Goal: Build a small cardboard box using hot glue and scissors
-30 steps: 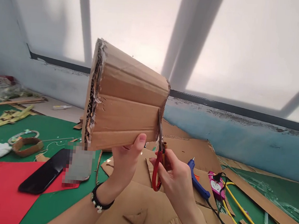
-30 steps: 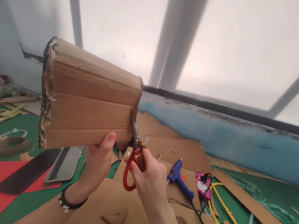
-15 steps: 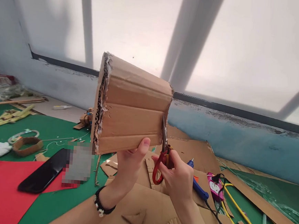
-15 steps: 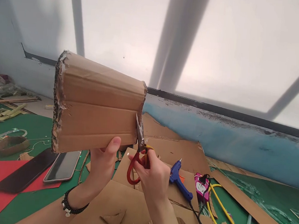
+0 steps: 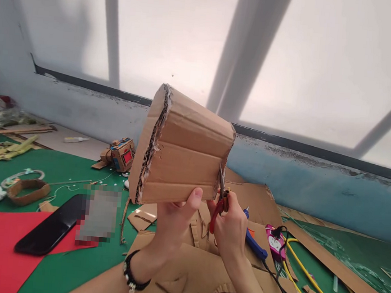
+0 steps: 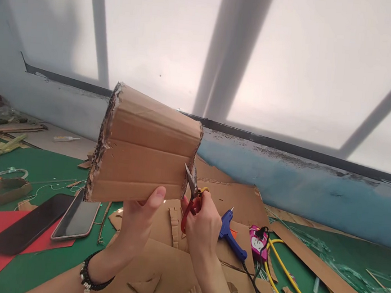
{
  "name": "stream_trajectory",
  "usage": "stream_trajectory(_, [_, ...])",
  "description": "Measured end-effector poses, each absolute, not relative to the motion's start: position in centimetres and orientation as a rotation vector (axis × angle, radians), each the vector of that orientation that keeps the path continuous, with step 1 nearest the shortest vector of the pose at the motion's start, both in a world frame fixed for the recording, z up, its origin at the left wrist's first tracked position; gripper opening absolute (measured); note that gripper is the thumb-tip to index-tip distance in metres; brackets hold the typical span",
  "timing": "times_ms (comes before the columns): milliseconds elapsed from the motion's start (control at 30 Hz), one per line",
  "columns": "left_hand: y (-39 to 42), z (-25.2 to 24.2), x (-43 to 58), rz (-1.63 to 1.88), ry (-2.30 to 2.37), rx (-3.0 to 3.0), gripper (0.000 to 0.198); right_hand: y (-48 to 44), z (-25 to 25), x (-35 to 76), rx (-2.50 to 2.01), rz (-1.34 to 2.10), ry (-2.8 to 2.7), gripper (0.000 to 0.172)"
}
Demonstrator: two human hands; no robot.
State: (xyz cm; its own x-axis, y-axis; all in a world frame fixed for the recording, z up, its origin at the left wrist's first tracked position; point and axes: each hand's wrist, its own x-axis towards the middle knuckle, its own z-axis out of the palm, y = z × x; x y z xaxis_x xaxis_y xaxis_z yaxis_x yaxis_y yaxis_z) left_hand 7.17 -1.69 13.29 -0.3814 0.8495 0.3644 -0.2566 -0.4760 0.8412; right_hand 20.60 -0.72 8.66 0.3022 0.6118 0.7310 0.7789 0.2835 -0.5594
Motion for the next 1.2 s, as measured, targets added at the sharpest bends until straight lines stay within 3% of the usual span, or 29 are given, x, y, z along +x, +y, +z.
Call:
stream_trajectory(167, [-2.6, 13.2, 7.8, 1.822, 0.887, 0.983, 0.087, -0.8, 8.1, 20.8, -1.451, -0.326, -1.393, 0.041])
stream_trajectory(500, [-2.6, 12.6, 8.8, 1.774, 0.735, 0.764, 0.082, -0.9, 9.3, 22.9, -1.547, -0.75, -1.455, 0.052])
stream_trajectory(900, [-1.4, 12.1, 8.2, 1.819, 0.746, 0.8, 0.086, -0.8, 9.8, 22.6, -1.625, -0.559, -1.496, 0.051])
stream_trajectory(1200, [-2.2, 11.8, 8.8, 1.832, 0.84, 0.918, 0.081, -1.4, 9.3, 21.5, -1.677, -0.578, -1.473, 0.035])
